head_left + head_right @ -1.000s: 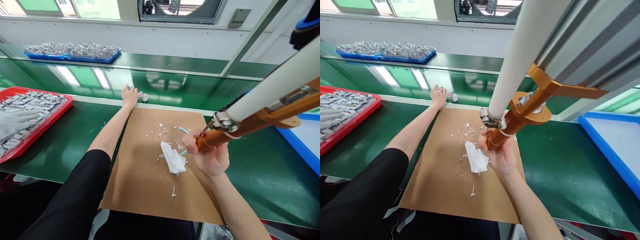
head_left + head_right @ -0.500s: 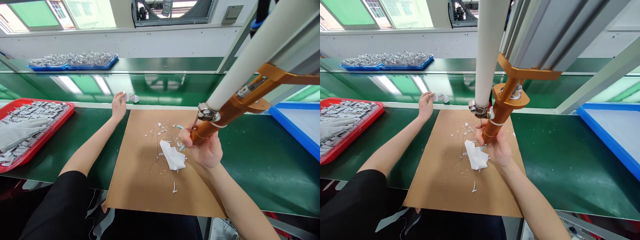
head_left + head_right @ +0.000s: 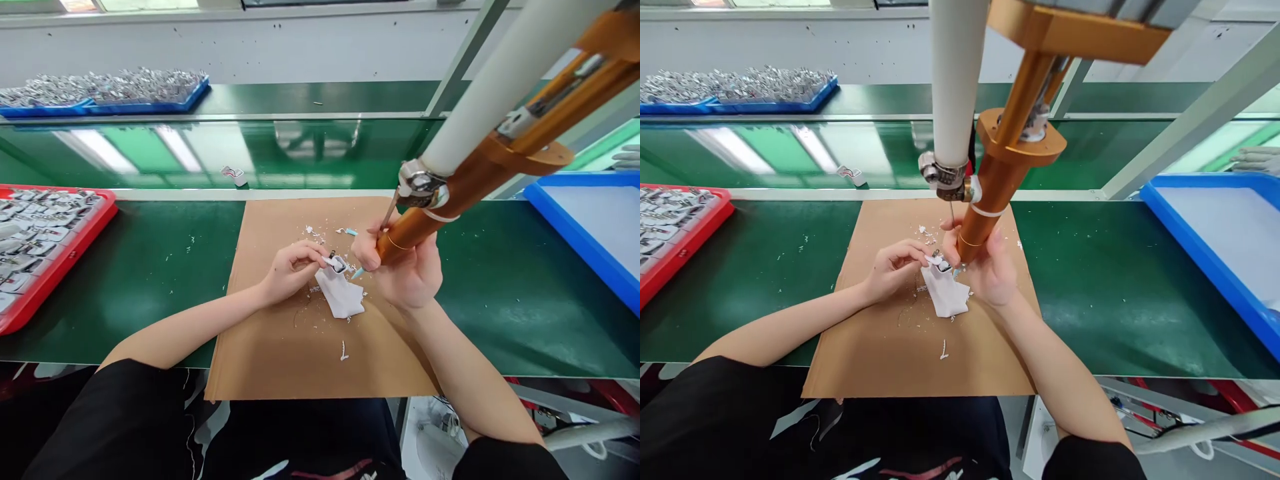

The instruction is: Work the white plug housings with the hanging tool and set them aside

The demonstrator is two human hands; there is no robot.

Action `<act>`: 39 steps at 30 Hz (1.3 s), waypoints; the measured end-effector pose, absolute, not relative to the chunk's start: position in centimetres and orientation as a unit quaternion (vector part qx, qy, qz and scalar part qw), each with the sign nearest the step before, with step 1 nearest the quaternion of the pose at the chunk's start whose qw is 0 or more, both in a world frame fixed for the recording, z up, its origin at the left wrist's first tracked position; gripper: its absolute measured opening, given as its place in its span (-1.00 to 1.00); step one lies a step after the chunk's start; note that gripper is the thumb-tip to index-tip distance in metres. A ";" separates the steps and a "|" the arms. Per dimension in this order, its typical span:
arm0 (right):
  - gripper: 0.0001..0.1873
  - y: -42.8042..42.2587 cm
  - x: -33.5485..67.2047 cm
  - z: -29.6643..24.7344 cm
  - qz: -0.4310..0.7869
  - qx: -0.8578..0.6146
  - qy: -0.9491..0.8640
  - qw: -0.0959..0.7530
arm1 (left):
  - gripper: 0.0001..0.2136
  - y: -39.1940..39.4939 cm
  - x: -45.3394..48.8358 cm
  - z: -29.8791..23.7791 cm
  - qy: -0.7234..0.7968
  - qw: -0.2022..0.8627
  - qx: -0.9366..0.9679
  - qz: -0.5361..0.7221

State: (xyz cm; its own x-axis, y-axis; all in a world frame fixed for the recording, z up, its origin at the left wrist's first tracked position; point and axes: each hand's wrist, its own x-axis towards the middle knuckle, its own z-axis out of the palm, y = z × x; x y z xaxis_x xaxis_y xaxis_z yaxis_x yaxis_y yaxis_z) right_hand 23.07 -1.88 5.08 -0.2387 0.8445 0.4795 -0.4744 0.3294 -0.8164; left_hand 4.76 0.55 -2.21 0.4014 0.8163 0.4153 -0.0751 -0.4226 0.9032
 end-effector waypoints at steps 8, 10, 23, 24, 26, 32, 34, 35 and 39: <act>-0.52 -2.2 22.7 5.5 0.567 -0.162 -0.559 0.583 | -0.89 0.0 4.7 -1.7 0.280 0.321 0.778 0.461; -0.52 -2.3 22.6 5.5 0.564 -0.162 -0.563 0.582 | -0.74 -0.4 5.4 -1.3 0.295 0.253 0.824 0.412; -0.50 -2.5 22.7 5.7 0.534 -0.227 -0.556 0.595 | -0.76 -1.3 6.1 -3.0 0.285 0.159 0.873 0.363; -0.50 -2.5 22.7 5.7 0.535 -0.225 -0.558 0.594 | -0.74 -1.4 6.1 -3.0 0.278 0.159 0.873 0.368; -0.49 -2.7 22.6 5.8 0.537 -0.223 -0.562 0.588 | -0.70 -1.5 6.1 -2.8 0.262 0.163 0.873 0.378; -0.44 -3.1 22.0 6.2 0.539 -0.246 -0.567 0.572 | -0.69 -1.5 6.2 -2.7 0.231 0.181 0.877 0.380; -0.45 -3.2 21.8 6.4 0.523 -0.279 -0.565 0.574 | -0.72 -1.5 6.2 -2.8 0.221 0.176 0.880 0.381; -0.45 -3.2 21.7 6.4 0.517 -0.288 -0.565 0.575 | -0.74 -1.5 6.2 -2.8 0.218 0.172 0.881 0.383; -0.50 -3.3 21.6 6.4 0.525 -0.273 -0.573 0.567 | -0.81 -1.6 6.2 -2.8 0.220 0.150 0.879 0.395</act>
